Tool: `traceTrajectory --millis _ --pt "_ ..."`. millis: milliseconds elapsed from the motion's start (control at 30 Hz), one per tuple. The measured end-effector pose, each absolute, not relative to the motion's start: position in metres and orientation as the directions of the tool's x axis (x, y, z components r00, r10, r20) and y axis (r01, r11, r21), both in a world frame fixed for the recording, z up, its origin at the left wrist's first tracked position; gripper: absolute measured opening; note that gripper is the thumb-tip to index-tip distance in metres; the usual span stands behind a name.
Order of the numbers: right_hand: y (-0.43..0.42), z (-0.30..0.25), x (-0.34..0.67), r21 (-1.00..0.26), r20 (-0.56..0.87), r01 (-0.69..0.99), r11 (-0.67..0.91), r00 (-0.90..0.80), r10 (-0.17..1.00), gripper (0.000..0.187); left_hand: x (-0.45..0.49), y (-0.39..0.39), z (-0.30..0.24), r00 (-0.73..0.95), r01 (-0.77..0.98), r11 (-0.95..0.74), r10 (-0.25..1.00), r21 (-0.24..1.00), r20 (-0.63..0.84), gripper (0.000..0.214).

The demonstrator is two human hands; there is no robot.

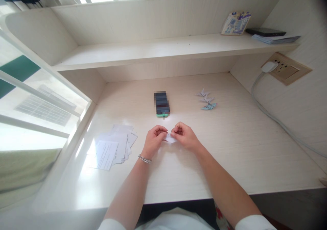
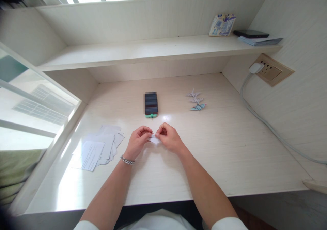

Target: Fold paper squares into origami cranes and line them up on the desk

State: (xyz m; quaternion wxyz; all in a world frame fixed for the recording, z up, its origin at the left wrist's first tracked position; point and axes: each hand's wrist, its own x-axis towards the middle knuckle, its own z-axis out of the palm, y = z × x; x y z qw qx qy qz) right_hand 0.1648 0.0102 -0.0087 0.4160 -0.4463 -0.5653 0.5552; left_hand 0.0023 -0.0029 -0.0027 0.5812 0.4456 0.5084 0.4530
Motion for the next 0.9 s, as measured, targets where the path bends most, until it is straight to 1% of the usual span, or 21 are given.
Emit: traceTrajectory --millis 100,200,300,367,533,600,700,800,833,900 --pt "0.0089 -0.0071 0.1637 -0.998 -0.028 0.062 -0.013 -0.254 0.967 0.020 0.0017 -0.0025 -0.0032 0.068 -0.037 0.145 0.987 0.989 -0.142 0.017" --pt "0.0100 -0.0079 0.1643 -0.997 -0.054 0.058 -0.041 -0.248 0.967 0.017 0.0010 -0.0016 -0.0058 0.058 -0.047 0.115 0.992 0.992 -0.112 0.022" --pt "0.0119 -0.0103 0.1658 -0.996 -0.077 0.064 -0.063 -0.246 0.966 0.017 0.0013 -0.0018 -0.0088 0.050 -0.028 0.083 0.995 0.996 -0.082 0.022" --pt "0.0123 -0.0115 0.1663 -0.994 -0.075 0.097 -0.054 -0.231 0.970 0.015 0.0018 -0.0026 -0.0099 0.057 0.005 0.067 0.996 0.998 -0.067 0.021" --pt "0.0113 -0.0109 0.1677 -0.990 -0.071 0.132 -0.042 -0.224 0.972 0.017 0.0009 -0.0037 -0.0092 0.092 0.040 0.069 0.993 0.997 -0.073 0.021" --pt "0.0117 -0.0102 0.1688 -0.991 -0.067 0.133 -0.036 -0.243 0.968 0.017 0.0002 -0.0033 -0.0088 0.082 0.035 0.069 0.994 0.997 -0.072 0.022" --pt "0.0132 -0.0109 0.1694 -0.989 -0.042 0.144 -0.007 -0.242 0.969 0.012 0.0005 -0.0026 -0.0086 0.049 0.012 0.071 0.996 0.997 -0.072 0.025" --pt "0.0136 -0.0125 0.1670 -0.978 0.020 0.200 0.057 -0.181 0.983 0.009 0.0024 -0.0024 -0.0082 0.003 0.011 0.055 0.999 0.998 -0.055 0.024" --pt "0.0131 -0.0126 0.1657 -0.962 0.078 0.251 0.110 -0.135 0.988 0.009 0.0031 -0.0026 -0.0080 -0.030 0.022 0.041 0.999 0.999 -0.041 0.024" --pt "0.0111 -0.0115 0.1628 -0.892 0.239 0.390 0.227 -0.019 0.971 0.010 0.0044 -0.0031 -0.0074 -0.117 0.056 0.014 0.993 0.998 -0.007 0.024"
